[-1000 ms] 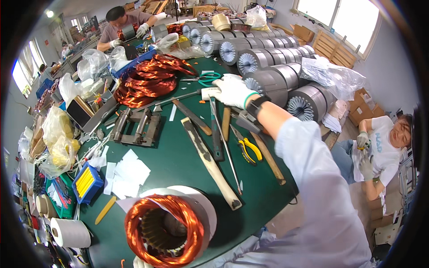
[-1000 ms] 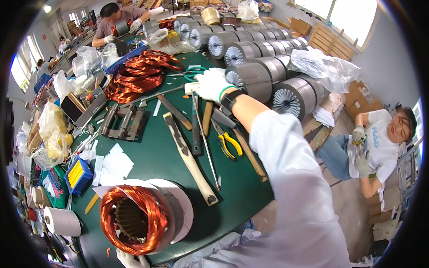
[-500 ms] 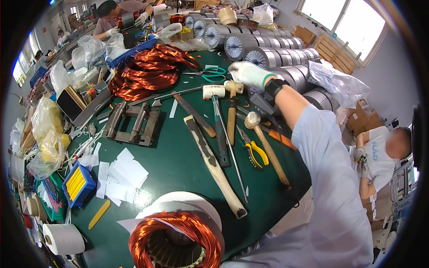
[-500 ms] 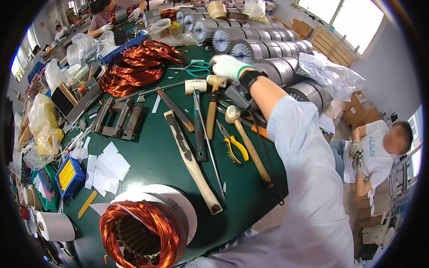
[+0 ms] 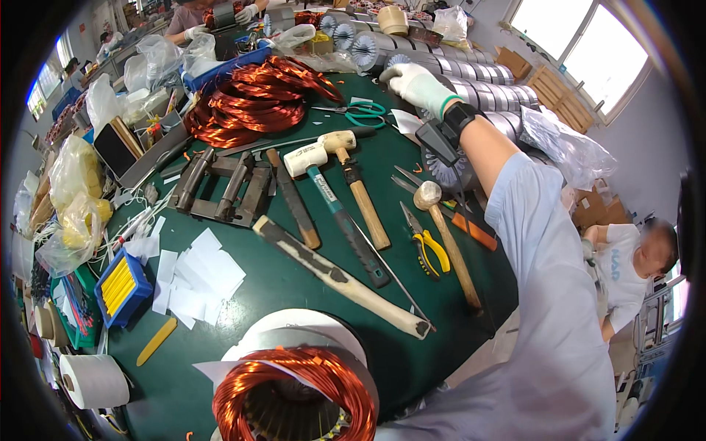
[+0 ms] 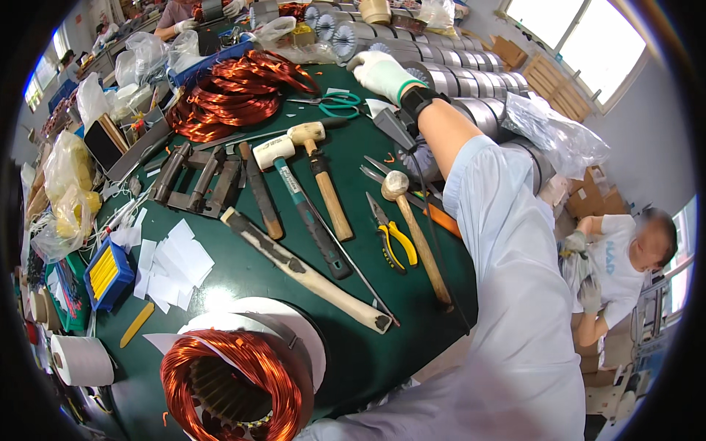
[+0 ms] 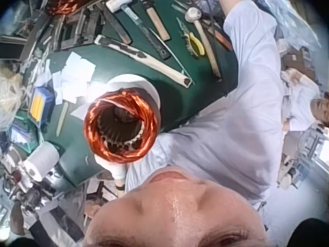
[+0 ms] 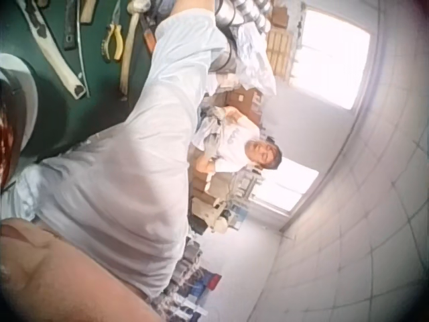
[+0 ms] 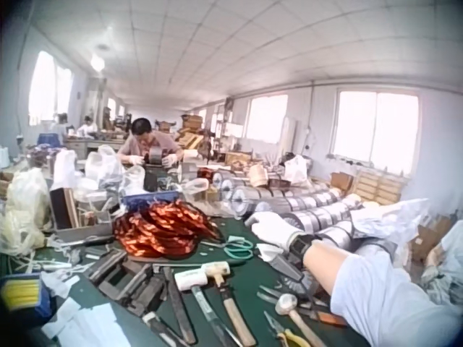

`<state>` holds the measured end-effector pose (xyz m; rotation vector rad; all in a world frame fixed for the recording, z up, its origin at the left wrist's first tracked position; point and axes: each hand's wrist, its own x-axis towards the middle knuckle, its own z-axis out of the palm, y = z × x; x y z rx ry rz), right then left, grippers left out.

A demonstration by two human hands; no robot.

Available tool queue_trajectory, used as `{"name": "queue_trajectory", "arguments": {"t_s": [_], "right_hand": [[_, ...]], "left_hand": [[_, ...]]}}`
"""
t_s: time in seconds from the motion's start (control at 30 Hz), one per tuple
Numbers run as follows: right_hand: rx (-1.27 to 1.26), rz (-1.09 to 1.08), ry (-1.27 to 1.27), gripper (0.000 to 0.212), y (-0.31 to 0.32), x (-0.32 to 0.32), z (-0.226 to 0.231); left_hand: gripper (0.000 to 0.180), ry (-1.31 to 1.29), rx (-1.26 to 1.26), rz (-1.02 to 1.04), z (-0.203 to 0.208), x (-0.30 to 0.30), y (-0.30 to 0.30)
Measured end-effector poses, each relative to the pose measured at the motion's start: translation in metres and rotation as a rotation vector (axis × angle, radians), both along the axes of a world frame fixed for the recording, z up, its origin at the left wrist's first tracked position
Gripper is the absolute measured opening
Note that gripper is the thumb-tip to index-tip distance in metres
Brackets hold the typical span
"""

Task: The recorder uses a mallet and a hand tool to shape copper windings and insert insulation paper into an electric motor stator.

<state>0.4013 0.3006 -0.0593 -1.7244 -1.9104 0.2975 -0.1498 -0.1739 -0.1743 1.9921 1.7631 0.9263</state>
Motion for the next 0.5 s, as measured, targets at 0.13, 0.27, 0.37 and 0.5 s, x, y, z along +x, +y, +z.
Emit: {"name": "queue_trajectory", "arguments": {"t_s": [0.13, 0.27, 0.37, 0.5], "right_hand": [[-0.258, -0.006, -0.719, 0.027, -0.006, -0.021, -0.026], [-0.293, -0.194, -0.914, 0.027, -0.001, -0.019, -0.075], [-0.500, -0.347, -0.885, 0.032, 0.017, -0.024, -0.089], [-0.496, -0.385, -0.779, 0.031, 0.030, -0.008, -0.092]], "left_hand": [[0.051, 0.143, 0.086, 0.039, -0.003, -0.002, -0.006], [0.044, 0.214, 0.130, 0.092, -0.020, -0.013, -0.011], [0.035, 0.211, 0.027, -0.080, -0.008, -0.012, -0.001], [0.042, 0.277, 0.085, -0.079, -0.007, -0.009, -0.003]]}}
